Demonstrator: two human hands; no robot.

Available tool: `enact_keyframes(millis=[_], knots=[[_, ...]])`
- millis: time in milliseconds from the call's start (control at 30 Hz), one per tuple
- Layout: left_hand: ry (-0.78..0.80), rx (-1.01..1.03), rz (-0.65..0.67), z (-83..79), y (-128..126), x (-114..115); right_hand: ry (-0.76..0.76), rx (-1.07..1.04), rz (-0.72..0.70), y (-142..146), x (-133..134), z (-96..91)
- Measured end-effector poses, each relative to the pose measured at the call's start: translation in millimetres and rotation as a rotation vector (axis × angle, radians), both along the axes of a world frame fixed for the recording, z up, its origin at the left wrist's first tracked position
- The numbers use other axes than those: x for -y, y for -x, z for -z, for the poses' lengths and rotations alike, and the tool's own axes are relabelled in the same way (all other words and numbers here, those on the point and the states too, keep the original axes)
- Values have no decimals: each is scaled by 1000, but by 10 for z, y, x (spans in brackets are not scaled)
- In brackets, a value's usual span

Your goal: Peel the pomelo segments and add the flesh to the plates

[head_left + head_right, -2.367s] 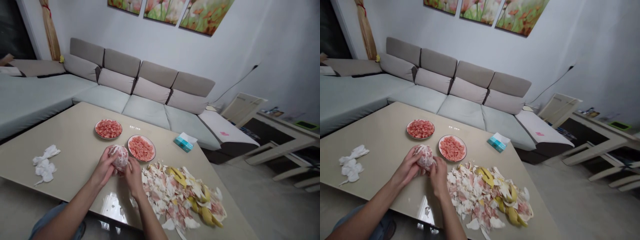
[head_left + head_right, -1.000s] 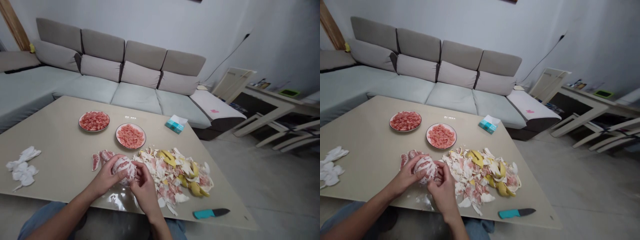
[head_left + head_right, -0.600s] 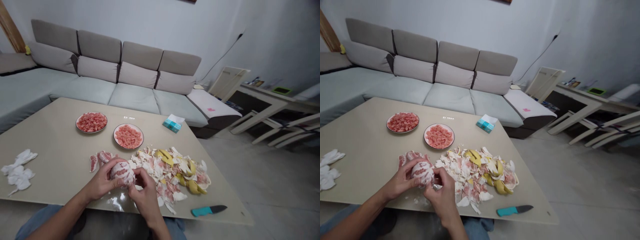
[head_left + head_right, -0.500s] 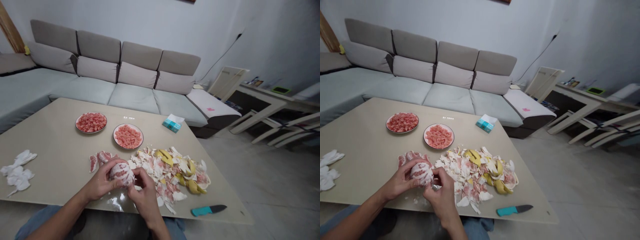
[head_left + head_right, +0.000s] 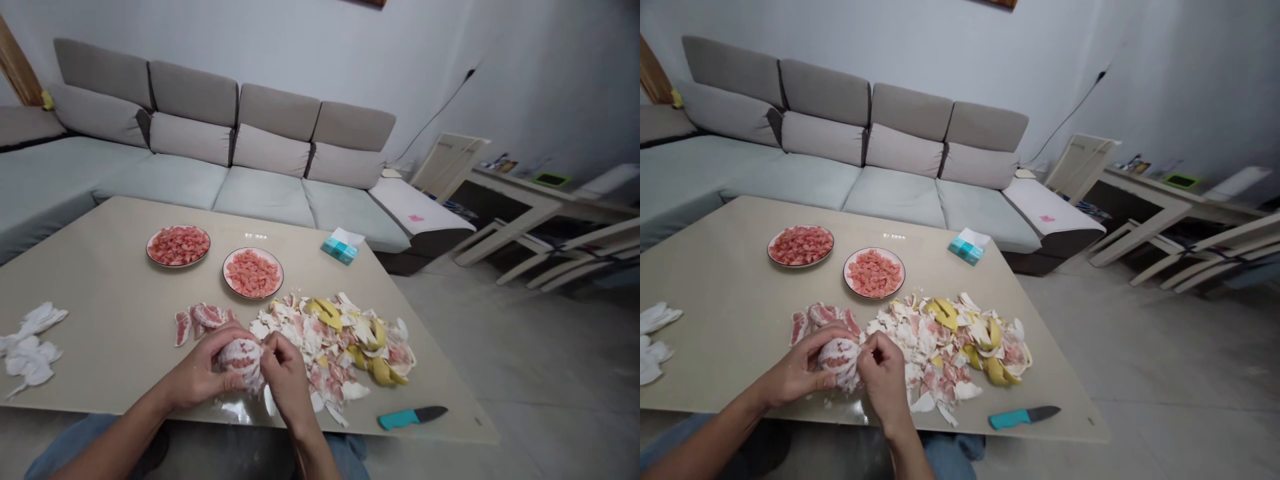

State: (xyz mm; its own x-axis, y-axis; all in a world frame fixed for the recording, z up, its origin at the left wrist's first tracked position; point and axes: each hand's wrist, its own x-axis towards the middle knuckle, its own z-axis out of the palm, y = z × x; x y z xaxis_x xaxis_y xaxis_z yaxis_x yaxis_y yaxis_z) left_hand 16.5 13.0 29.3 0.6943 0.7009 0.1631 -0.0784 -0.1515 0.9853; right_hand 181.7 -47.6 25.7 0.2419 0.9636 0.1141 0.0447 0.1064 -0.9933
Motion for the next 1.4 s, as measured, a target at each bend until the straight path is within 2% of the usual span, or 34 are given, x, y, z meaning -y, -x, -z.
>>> enact_keyframes(millis=[133, 267, 367, 433, 500, 667, 767, 867, 1033, 1400], knots=[[26, 41, -25, 31, -18, -5, 48, -61, -47, -83, -6, 11], [197, 142, -65, 20, -19, -24, 29, -60, -120, -38, 31, -13], [310, 237, -138, 19, -67, -11, -62, 86, -41, 103, 47, 20], [391, 283, -232, 41, -130, 10, -118, 240, 59, 194, 40, 67], [462, 305, -342, 76, -197, 35, -142, 363, 100, 250, 22, 119], [465, 289, -500, 150, -261, 87, -241, 521, -4, 248, -15, 208], [426, 297, -498, 162, -241, 98, -322, 538, -11, 226, -22, 217], [410, 302, -471, 144, -232, 95, -334, 525, -9, 221, -31, 212], [422, 303, -472, 78, -248, 101, -274, 484, 16, 236, -27, 217], [672, 351, -508, 108, -288, 116, 16, 262, 51, 283, -34, 225]])
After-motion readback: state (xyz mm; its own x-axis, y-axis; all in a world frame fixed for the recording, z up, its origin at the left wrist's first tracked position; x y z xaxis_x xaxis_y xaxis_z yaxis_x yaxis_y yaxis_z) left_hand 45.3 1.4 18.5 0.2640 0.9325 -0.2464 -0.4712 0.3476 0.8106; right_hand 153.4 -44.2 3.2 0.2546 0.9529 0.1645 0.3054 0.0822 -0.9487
